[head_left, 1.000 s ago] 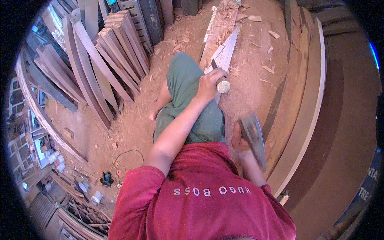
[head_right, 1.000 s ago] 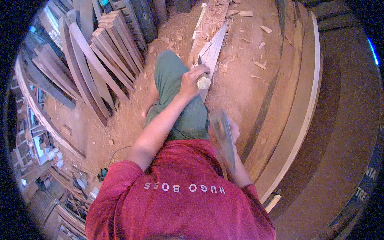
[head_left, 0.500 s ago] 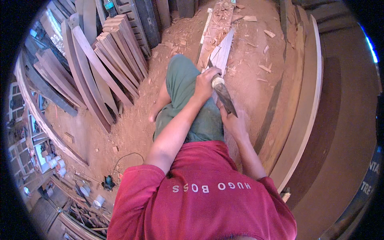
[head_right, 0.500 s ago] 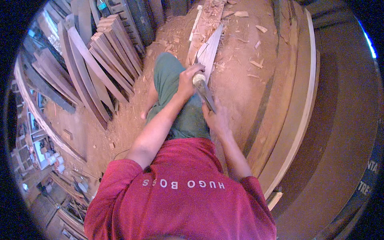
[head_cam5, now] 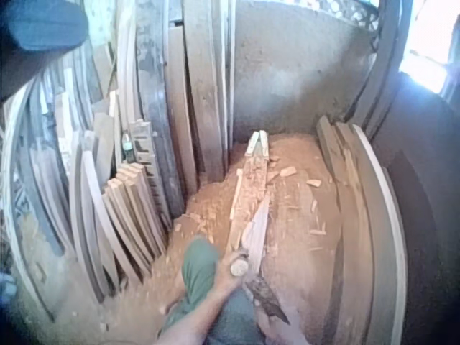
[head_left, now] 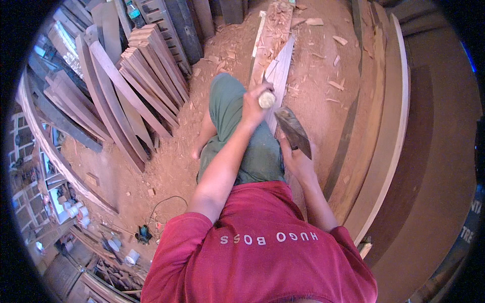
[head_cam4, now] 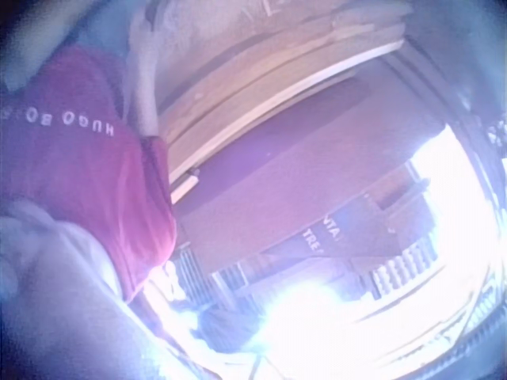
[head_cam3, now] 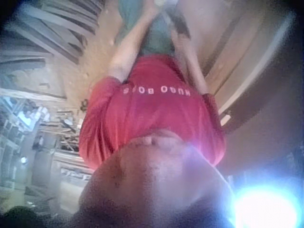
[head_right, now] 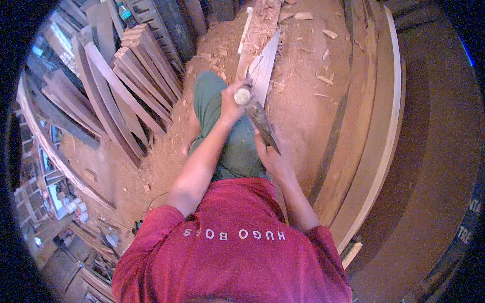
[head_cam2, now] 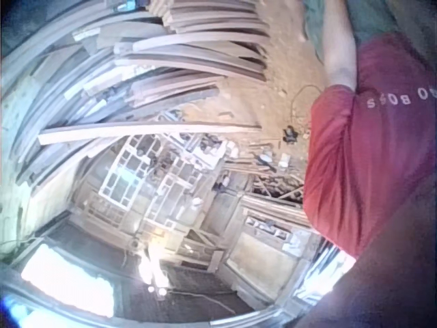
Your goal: The person sits on the floor and uses a chisel and a wooden mallet to carve a piece of wood. They repeatedly strike the chisel to remove wood shavings, shaping the wood piece. The person occasionally adjusts the wood and clears debris from the work area.
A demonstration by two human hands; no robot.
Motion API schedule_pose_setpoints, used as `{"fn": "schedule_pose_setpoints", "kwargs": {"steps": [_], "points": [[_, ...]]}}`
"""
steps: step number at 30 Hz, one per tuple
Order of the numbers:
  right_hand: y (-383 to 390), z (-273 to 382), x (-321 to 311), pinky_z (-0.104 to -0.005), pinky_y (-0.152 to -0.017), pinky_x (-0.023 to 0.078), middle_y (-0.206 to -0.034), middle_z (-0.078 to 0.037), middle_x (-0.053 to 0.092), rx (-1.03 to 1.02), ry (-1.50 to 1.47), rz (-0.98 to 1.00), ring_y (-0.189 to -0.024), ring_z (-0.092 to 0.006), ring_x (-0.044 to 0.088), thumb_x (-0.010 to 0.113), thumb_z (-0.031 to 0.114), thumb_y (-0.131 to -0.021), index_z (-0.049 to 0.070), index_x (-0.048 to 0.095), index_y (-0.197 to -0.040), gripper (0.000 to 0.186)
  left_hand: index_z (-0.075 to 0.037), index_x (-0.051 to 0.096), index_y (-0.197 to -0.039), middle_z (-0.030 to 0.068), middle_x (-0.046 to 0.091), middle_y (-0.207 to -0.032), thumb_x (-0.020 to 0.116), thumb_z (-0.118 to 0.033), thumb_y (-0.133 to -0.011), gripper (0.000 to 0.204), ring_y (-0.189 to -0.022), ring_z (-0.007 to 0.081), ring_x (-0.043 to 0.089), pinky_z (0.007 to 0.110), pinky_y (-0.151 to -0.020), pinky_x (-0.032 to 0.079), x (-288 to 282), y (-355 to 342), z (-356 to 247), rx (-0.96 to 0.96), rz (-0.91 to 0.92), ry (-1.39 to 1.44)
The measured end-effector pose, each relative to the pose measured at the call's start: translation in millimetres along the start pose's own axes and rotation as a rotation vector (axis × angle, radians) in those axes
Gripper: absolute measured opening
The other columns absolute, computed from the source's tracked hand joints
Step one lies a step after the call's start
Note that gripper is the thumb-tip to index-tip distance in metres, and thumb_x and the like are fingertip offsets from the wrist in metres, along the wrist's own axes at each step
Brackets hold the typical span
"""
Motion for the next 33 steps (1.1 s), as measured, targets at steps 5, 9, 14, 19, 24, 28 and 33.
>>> {"fn": "schedule_pose_setpoints", "kwargs": {"steps": [5,9,14,19,24,28,33], "points": [[15,-13,-26,-0.0409,-0.078,0.052,-0.096,-0.020,0.071,0.009,0.056,-0.053,-0.087,-0.0323,0.070,0.065,0.016,-0.092,0.000,0.066,-0.113,0.026,-0.006,0.073,-0.095,0.0045,0.075,-0.092,0.077,-0.004,-0.077,0.018,-0.085,0.0130,0.069,0.030,-0.080,0.055,2,-52,14,-0.173,0.127,0.013],[24,-40,-33,-0.0394,-0.098,0.044,-0.117,-0.018,0.067,0.201,-0.041,-0.073,-0.108,-0.0295,0.061,0.065,0.015,-0.093,-0.002,0.065,-0.117,0.029,-0.005,0.072,-0.093,0.0038,0.073,-0.088,0.077,-0.006,-0.078,0.016,-0.078,0.0106,0.067,0.028,-0.072,0.055,0,-113,33,-0.272,0.166,-0.016],[41,-63,-33,-0.0396,-0.100,0.043,-0.117,-0.017,0.066,0.216,-0.029,-0.136,-0.110,-0.0298,0.060,0.065,0.016,-0.093,-0.001,0.064,-0.118,0.030,-0.002,0.071,-0.095,0.0077,0.074,-0.090,0.071,-0.005,-0.084,0.011,-0.083,0.0181,0.071,0.033,-0.073,0.059,-11,-144,45,-0.450,0.230,0.280],[58,-80,-35,-0.0407,-0.102,0.042,-0.120,-0.018,0.064,0.349,-0.061,-0.077,-0.114,-0.0321,0.059,0.065,0.015,-0.093,-0.001,0.063,-0.121,0.033,-0.002,0.068,-0.097,0.0096,0.073,-0.092,0.070,-0.008,-0.085,0.013,-0.083,0.0185,0.071,0.033,-0.074,0.060,-4,-145,24,-0.496,0.205,0.147],[62,-94,-35,-0.0413,-0.103,0.043,-0.124,-0.018,0.063,0.315,-0.047,-0.068,-0.116,-0.0325,0.058,0.065,0.014,-0.091,-0.001,0.062,-0.122,0.034,-0.004,0.073,-0.095,0.0091,0.075,-0.087,0.078,-0.015,-0.076,0.023,-0.083,0.0177,0.071,0.034,-0.079,0.055,11,-93,0,-0.122,0.309,-0.149],[62,-101,-35,-0.0411,-0.102,0.043,-0.121,-0.017,0.064,0.286,-0.053,-0.073,-0.115,-0.0323,0.059,0.065,0.013,-0.091,0.000,0.063,-0.119,0.031,-0.004,0.071,-0.096,0.0059,0.074,-0.097,0.074,-0.002,-0.078,0.018,-0.095,0.0166,0.069,0.033,-0.088,0.052,-12,-47,-4,-0.228,0.102,0.036],[54,-101,-37,-0.0415,-0.101,0.044,-0.120,-0.018,0.065,0.298,-0.085,-0.069,-0.113,-0.0333,0.060,0.064,0.014,-0.092,0.000,0.064,-0.119,0.031,-0.005,0.069,-0.090,0.0101,0.073,-0.106,0.073,0.000,-0.081,0.011,-0.106,0.0203,0.066,0.036,-0.096,0.049,-10,-24,-31,0.016,0.392,-0.125]]}}
Point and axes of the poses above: each hand's wrist, its own y-axis away from the middle knuckle, its own x-axis out of the palm, z = x × y, the point moved 2 cm from there along -y, towards the middle knuckle
